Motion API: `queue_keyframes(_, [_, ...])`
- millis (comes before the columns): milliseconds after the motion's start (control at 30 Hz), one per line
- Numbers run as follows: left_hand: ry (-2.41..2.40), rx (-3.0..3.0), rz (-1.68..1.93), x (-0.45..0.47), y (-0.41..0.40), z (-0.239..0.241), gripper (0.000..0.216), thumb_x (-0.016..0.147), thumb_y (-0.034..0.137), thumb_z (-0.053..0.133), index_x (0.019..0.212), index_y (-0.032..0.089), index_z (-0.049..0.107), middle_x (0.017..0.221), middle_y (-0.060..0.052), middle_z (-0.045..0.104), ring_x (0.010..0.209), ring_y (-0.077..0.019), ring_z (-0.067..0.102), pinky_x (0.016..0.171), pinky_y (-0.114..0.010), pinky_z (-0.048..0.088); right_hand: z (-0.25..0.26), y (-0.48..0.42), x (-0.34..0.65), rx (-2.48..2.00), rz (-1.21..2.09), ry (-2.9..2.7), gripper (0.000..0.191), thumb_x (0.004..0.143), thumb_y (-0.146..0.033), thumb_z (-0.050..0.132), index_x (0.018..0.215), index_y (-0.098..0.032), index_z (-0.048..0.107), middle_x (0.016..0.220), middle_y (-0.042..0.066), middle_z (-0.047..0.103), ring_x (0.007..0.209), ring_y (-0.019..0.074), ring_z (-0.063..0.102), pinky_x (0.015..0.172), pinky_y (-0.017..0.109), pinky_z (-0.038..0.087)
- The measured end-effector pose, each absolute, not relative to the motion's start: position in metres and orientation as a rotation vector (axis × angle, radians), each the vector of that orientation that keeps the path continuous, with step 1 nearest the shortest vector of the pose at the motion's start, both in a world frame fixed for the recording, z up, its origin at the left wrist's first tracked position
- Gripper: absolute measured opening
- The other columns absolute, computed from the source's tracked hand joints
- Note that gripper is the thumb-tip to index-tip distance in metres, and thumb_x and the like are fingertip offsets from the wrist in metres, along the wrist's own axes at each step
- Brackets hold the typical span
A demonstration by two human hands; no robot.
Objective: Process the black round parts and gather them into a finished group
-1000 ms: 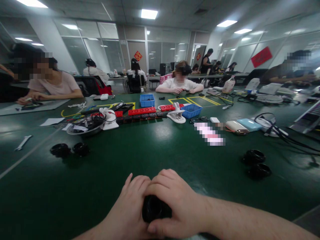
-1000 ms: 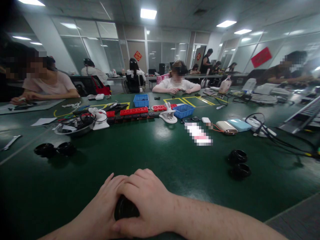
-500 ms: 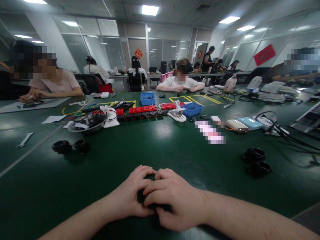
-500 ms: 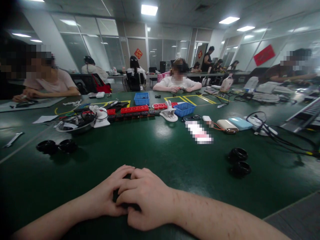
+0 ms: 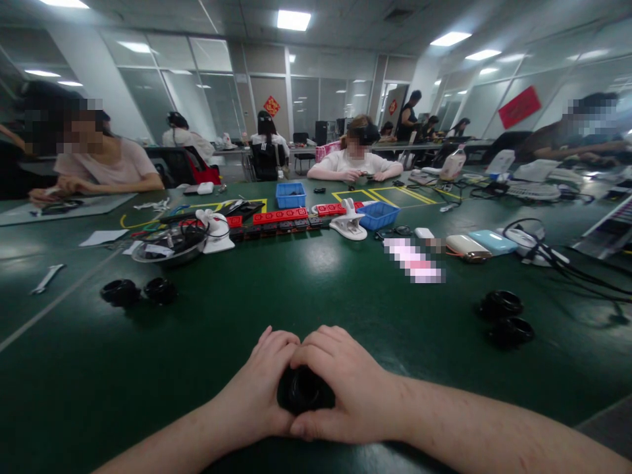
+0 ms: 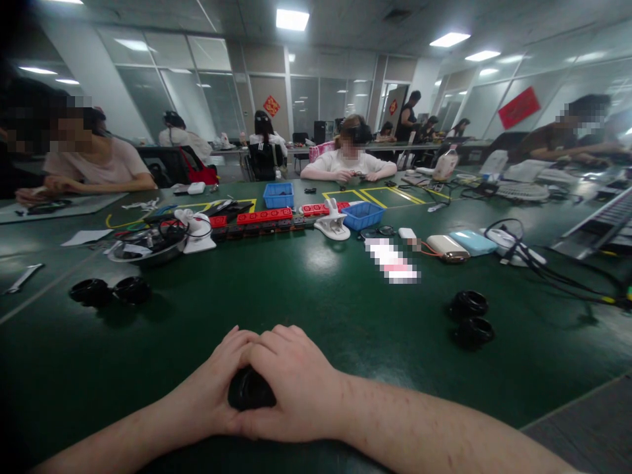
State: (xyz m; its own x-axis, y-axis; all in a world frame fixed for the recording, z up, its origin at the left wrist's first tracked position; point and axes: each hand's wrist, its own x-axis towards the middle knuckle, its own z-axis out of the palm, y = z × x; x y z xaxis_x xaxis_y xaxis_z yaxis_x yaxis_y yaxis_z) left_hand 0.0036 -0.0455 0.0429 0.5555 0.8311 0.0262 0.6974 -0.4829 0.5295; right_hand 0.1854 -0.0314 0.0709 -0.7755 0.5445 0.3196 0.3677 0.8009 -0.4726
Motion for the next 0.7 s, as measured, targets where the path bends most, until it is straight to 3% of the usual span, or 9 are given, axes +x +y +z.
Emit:
queue_keyframes(167, [1.217, 2.289, 0.389, 0.007, -0.048, 0.05, 0.047, 0.055, 0.044, 0.075, 0.089, 0.019, 0.053, 0.1, -0.005, 0.052, 0.099, -0.0262, 0.049, 0.104, -0.054, 0.019, 0.07, -0.031, 0.184, -0.689, 0.565, -2.575, 0.037, 0.066, -0.043, 0.07, 0.084, -0.016, 0.054, 0.084, 0.002, 0.057, 0.076, 0.0153, 0.049, 0.067, 0.028, 0.038])
queue_keyframes(267, [1.203, 2.278, 0.414, 0.006, -0.047, 0.056, 0.037, 0.056, 0.032, 0.074, 0.084, 0.019, 0.053, 0.1, -0.004, 0.052, 0.099, -0.0251, 0.049, 0.106, -0.051, 0.017, 0.073, -0.029, 0.185, -0.651, 0.568, -2.59, 0.03, 0.066, -0.034, 0.07, 0.086, -0.017, 0.055, 0.086, 0.002, 0.057, 0.078, 0.0155, 0.049, 0.069, 0.028, 0.038])
queue_keyframes(467, [1.074, 2.272, 0.413, 0.005, -0.045, 0.063, 0.031, 0.054, 0.012, 0.067, 0.082, 0.021, 0.056, 0.103, -0.001, 0.051, 0.101, -0.0228, 0.047, 0.095, -0.035, 0.036, 0.077, -0.029, 0.186, -0.438, 0.626, -2.654, 0.022, 0.066, -0.015, 0.056, 0.088, -0.017, 0.06, 0.095, 0.001, 0.063, 0.084, 0.0154, 0.051, 0.077, 0.03, 0.038])
queue_keyframes(600, [1.068, 2.329, 0.398, 0.004, -0.044, 0.06, 0.039, 0.056, 0.014, 0.064, 0.093, 0.023, 0.058, 0.104, -0.001, 0.052, 0.102, -0.024, 0.047, 0.101, -0.04, 0.03, 0.077, -0.03, 0.186, -0.389, 0.644, -2.681, 0.022, 0.066, -0.014, 0.05, 0.084, -0.018, 0.061, 0.09, 0.0, 0.065, 0.086, 0.0165, 0.05, 0.079, 0.032, 0.036])
queue_keyframes(700, [1.047, 2.388, 0.345, 0.003, -0.045, 0.054, 0.055, 0.058, 0.019, 0.066, 0.11, 0.026, 0.053, 0.113, -0.002, 0.051, 0.11, -0.0263, 0.044, 0.107, -0.049, 0.014, 0.078, -0.031, 0.187, -0.373, 0.658, -2.672, 0.03, 0.067, -0.014, 0.046, 0.094, -0.018, 0.06, 0.092, 0.002, 0.065, 0.089, 0.0174, 0.051, 0.082, 0.034, 0.035])
